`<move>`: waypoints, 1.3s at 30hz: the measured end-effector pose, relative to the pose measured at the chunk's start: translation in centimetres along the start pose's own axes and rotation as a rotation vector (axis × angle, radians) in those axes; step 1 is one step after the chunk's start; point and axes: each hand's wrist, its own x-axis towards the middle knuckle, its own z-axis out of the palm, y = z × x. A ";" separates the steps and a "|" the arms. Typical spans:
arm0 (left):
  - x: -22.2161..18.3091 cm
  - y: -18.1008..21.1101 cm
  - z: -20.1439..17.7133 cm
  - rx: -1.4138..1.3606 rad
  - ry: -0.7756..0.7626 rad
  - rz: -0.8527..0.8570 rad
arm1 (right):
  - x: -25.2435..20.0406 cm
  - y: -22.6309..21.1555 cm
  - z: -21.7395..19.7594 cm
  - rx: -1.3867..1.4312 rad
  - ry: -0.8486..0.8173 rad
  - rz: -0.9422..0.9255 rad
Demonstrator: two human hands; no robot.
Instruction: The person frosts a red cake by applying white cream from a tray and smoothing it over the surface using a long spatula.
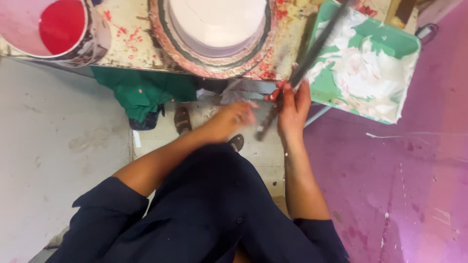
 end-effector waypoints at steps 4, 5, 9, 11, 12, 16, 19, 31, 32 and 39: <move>-1.5 -4.0 -7.8 -0.619 0.413 -0.333 | 3.4 -1.6 0.5 -0.858 -0.054 -0.102; -1.9 -4.1 -9.2 -0.725 0.524 -0.319 | 3.7 -2.0 0.7 -1.201 -0.149 -0.372; -2.1 -3.3 -11.4 -0.723 0.538 -0.256 | 4.9 -2.9 3.1 -1.332 -0.133 -0.367; -1.7 -2.9 -10.6 -0.702 0.546 -0.276 | 5.1 -3.1 4.4 -1.413 -0.110 -0.285; -1.6 -2.8 -10.3 -0.702 0.556 -0.278 | 5.2 -3.3 4.9 -1.410 -0.120 -0.284; -1.8 -2.8 -9.4 -0.707 0.492 -0.278 | 5.2 -3.6 5.6 -1.497 -0.126 -0.291; -1.7 -2.7 -9.0 -0.731 0.472 -0.267 | 5.0 -3.4 5.8 -1.504 -0.132 -0.289; -1.2 -2.5 -7.2 -0.689 0.464 -0.282 | 3.2 -3.5 7.8 -1.481 -0.218 -0.353; -1.1 -2.5 -7.0 -0.690 0.465 -0.283 | 2.9 -3.4 8.1 -1.478 -0.227 -0.339; -0.7 -3.2 -5.6 -0.683 0.445 -0.290 | 0.7 -2.2 9.8 -1.419 -0.312 -0.296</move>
